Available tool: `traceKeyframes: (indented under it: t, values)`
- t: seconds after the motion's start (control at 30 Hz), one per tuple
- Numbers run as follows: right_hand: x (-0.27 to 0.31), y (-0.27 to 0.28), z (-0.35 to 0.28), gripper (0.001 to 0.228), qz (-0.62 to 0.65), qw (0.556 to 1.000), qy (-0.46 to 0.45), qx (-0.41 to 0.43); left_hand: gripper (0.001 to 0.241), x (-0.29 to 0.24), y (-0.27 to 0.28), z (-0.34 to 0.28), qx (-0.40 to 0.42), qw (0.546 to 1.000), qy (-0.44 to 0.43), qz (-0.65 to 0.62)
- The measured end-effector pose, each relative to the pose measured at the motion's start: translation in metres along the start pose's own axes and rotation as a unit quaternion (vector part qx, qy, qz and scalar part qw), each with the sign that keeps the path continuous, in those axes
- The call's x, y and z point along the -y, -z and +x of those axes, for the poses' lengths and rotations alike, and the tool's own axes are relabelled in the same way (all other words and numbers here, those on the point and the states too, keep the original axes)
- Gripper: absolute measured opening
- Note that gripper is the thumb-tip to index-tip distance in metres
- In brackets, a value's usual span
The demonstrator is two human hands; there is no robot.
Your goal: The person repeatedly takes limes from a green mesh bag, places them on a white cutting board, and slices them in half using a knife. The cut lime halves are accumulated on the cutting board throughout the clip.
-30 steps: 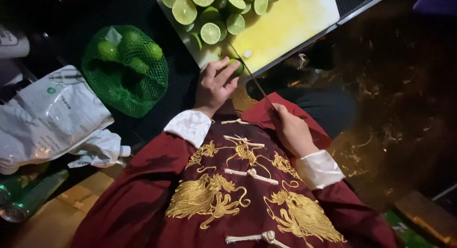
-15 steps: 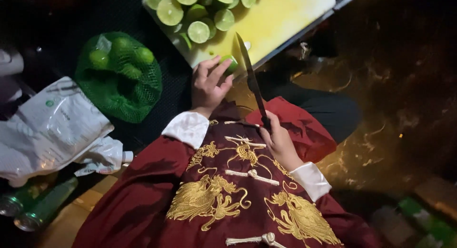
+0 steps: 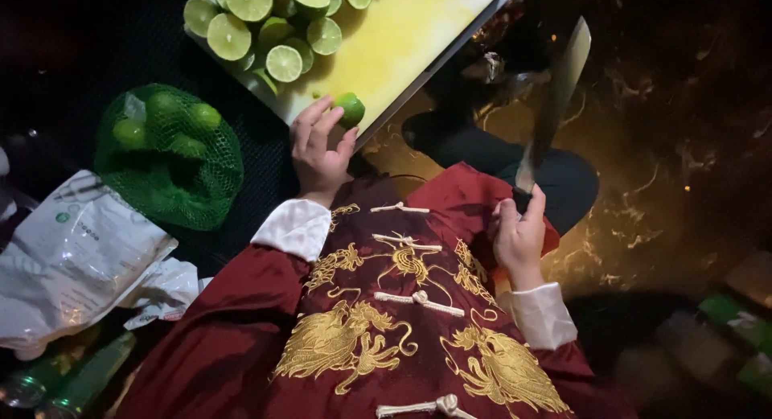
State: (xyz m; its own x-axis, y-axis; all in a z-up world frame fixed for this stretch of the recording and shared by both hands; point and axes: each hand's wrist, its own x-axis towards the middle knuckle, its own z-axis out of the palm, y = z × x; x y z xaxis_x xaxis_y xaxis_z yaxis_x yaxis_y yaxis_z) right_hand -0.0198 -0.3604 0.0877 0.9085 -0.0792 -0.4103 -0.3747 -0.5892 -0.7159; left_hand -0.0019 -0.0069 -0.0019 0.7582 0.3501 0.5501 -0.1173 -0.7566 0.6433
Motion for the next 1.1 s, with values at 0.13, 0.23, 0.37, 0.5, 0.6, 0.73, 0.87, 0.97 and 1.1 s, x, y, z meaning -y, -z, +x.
traceKeyframes:
  t: [0.13,0.23,0.37,0.5,0.6,0.73,0.87,0.97,1.1]
  values:
    - [0.041,-0.006,-0.011,0.047,-0.182,0.975,0.054,0.116,0.033,0.0,0.004,-0.003,-0.024,0.999,0.03,-0.001]
    - [0.054,-0.015,-0.025,0.05,-0.299,0.923,0.14,0.199,0.03,-0.003,0.005,-0.002,-0.028,0.998,0.052,-0.017]
    - [0.04,-0.015,-0.035,0.057,-0.348,0.897,0.145,0.23,0.026,-0.006,0.007,0.0,-0.031,0.997,0.068,-0.023]
    - [0.066,-0.009,-0.036,0.054,-0.387,0.887,0.114,0.224,0.029,0.0,0.004,-0.005,-0.028,0.997,0.075,-0.015]
    - [0.087,-0.01,-0.035,0.051,-0.389,0.89,0.111,0.211,0.027,0.0,0.005,-0.003,-0.024,0.997,0.068,-0.009]
    - [0.098,-0.01,-0.033,0.045,-0.378,0.891,0.066,0.243,0.029,0.007,0.003,-0.01,-0.024,0.997,0.065,-0.015]
    - [0.083,-0.008,-0.033,0.051,-0.395,0.88,0.133,0.228,0.029,0.005,0.002,-0.007,-0.017,0.998,0.064,-0.001]
    - [0.091,-0.012,-0.024,0.047,-0.377,0.873,0.022,0.307,0.023,0.004,0.003,-0.001,-0.032,0.997,0.061,-0.028]
    - [0.114,-0.028,-0.01,0.045,-0.375,0.864,0.011,0.336,0.021,0.008,0.0,-0.007,-0.038,0.997,0.06,-0.022]
